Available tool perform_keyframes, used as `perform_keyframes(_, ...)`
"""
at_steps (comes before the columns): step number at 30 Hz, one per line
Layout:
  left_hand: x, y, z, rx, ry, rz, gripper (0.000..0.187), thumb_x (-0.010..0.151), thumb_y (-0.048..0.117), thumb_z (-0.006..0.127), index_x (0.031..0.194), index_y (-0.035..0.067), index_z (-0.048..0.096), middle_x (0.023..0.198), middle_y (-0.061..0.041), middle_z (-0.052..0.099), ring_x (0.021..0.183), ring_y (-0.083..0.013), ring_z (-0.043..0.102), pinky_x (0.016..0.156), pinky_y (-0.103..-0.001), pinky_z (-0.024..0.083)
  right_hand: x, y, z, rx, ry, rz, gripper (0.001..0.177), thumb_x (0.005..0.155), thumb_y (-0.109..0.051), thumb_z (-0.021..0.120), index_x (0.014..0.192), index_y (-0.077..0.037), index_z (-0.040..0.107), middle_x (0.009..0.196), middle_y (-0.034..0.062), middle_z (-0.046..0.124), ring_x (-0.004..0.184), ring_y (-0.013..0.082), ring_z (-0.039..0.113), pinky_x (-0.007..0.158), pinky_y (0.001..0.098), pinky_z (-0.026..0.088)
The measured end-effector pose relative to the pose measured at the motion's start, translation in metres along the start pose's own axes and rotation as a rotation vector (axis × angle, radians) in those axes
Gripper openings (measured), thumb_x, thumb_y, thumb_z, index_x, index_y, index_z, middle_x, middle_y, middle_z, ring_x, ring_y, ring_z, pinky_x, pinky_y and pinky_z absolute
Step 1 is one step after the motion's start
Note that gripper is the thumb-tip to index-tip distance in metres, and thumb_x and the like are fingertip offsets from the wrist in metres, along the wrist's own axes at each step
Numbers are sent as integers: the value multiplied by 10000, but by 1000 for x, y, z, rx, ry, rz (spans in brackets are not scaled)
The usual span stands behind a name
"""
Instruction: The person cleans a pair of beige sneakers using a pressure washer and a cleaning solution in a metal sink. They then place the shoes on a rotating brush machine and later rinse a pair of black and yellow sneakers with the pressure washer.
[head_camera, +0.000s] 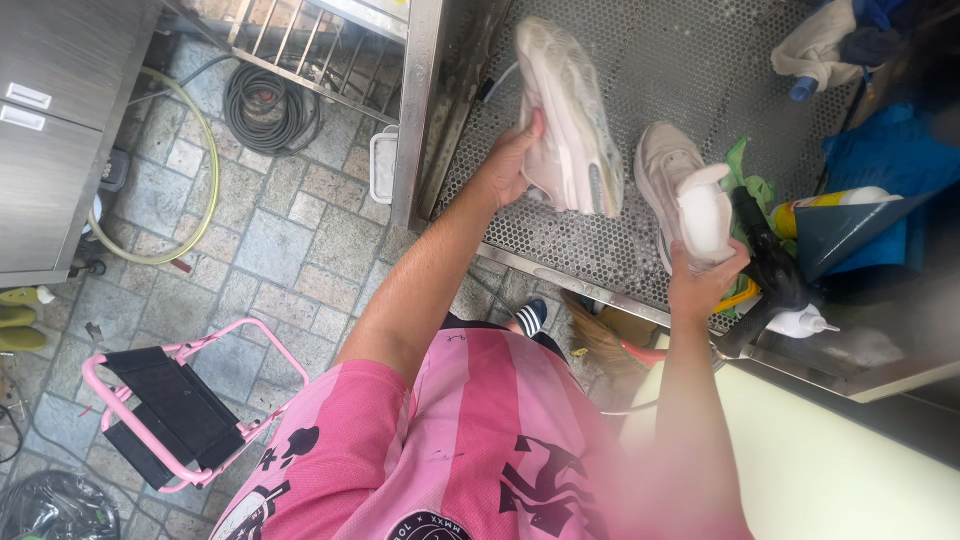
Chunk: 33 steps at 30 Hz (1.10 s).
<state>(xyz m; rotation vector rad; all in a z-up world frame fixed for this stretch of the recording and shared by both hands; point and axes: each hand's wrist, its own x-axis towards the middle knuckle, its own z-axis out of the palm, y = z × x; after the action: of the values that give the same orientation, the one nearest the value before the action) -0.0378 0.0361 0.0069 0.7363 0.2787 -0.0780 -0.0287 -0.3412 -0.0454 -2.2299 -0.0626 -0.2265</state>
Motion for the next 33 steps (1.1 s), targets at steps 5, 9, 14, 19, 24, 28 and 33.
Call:
perform_keyframes(5,9,-5,-19,-85,45,27,1070,784,704,666,1542,48,291,1457,-265,571,1351,-357,583,1137,-500,505,-14,41,14,242,-62,155,279,1188,-308,592,1243,-38,549,1263,131,557,1209,270,528,1141,433,405)
perform_keyframes(9,8,-8,-33,-270,1,-36,1057,786,719,646,1537,35,352,1428,-246,575,1336,-367,582,1141,-532,496,-19,34,31,748,-7,429,560,971,-251,714,1415,-141,390,1262,83,524,1136,225,484,978,400,381)
perform_keyframes(14,12,-9,-36,-193,196,-140,1017,721,687,692,1487,82,408,1379,-147,621,1271,-313,620,1089,-522,509,-7,-37,32,594,-259,393,870,916,-236,700,1661,-98,273,1578,152,497,1439,312,509,1195,412,403)
perform_keyframes(19,7,-7,-26,473,570,-218,779,855,583,716,1311,-47,662,1241,-218,742,1075,-308,734,931,-430,578,-19,-127,49,-347,-350,298,1197,775,-434,920,1683,-256,161,1565,404,220,1442,562,250,1145,633,277)
perform_keyframes(24,-11,-10,-22,799,596,-16,585,821,384,753,1247,-6,657,1129,-171,765,982,-277,771,865,-360,599,-39,-144,80,-607,-332,155,1322,620,-525,952,1590,-160,132,1521,404,209,1358,568,293,1074,670,272)
perform_keyframes(28,-25,-11,-28,963,550,377,681,704,230,813,1272,-55,570,1117,-214,698,994,-337,717,860,-405,566,-20,-94,75,-369,-193,104,1283,755,-543,976,1562,47,172,1374,396,475,1266,513,481,1043,561,406)
perform_keyframes(33,-41,-6,-34,1283,547,-29,510,802,355,795,1143,-14,703,1051,-214,742,980,-356,735,858,-436,571,-2,-57,80,123,-383,184,722,858,-351,903,1336,24,513,1180,196,707,1028,282,739,892,384,598)
